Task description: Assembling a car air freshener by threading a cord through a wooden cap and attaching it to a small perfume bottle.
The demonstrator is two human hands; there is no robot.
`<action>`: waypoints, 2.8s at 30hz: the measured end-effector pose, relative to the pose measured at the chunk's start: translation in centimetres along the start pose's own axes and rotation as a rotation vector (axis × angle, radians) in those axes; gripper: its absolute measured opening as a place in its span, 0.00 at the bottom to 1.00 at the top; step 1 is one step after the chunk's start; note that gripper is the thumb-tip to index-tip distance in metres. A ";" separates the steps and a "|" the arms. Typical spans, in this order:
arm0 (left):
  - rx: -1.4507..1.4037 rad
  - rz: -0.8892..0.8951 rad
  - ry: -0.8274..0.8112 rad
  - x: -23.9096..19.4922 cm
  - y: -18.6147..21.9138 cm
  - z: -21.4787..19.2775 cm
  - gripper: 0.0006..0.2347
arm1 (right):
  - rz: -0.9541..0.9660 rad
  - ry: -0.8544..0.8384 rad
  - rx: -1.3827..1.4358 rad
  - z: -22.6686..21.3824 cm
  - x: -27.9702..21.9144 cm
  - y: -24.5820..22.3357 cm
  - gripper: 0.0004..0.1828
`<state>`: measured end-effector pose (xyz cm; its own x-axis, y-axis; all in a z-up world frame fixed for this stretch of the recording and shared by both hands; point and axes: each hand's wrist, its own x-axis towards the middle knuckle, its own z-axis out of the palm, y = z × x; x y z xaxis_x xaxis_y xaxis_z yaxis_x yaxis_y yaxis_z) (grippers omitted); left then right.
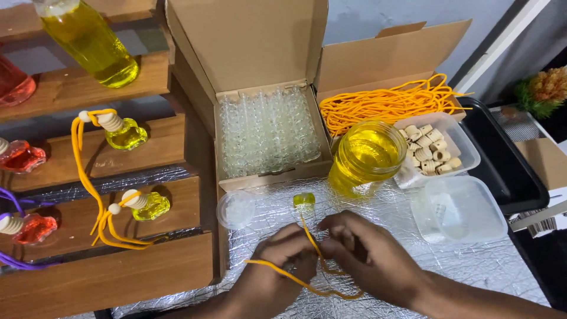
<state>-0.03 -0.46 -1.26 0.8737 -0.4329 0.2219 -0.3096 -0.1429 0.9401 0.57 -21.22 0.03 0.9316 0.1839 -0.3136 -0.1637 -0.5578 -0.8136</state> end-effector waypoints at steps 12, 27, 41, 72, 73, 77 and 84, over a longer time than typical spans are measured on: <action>-0.078 -0.050 0.149 0.2 -0.2 0.1 0.08 | -0.396 0.190 0.153 -0.4 -0.3 0.6 0.14; -0.564 -0.250 0.161 0.2 0.5 -0.5 0.09 | -0.478 0.027 0.089 0.4 -0.2 2.8 0.20; -0.201 -0.124 0.183 0.1 0.1 -0.5 0.02 | -0.779 0.059 -0.065 0.3 0.5 1.1 0.08; -0.054 0.102 0.222 0.0 0.8 -0.6 0.04 | -0.790 0.127 0.026 0.0 0.3 1.2 0.07; -0.054 0.103 0.224 0.0 0.6 -0.6 0.04 | -0.792 0.126 0.026 0.0 0.1 1.0 0.07; -0.086 -0.026 0.266 0.2 0.3 -0.7 0.03 | -0.761 0.136 0.005 0.2 -0.1 0.4 0.10; -0.363 -0.332 0.215 0.6 0.4 -0.6 0.14 | -0.761 0.283 -0.046 -0.1 0.1 1.0 0.07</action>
<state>0.64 -0.22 -0.55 0.9714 -0.2196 -0.0900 0.1125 0.0925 0.9893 0.53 -21.87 -0.75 0.8303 0.3178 0.4578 0.5549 -0.3960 -0.7316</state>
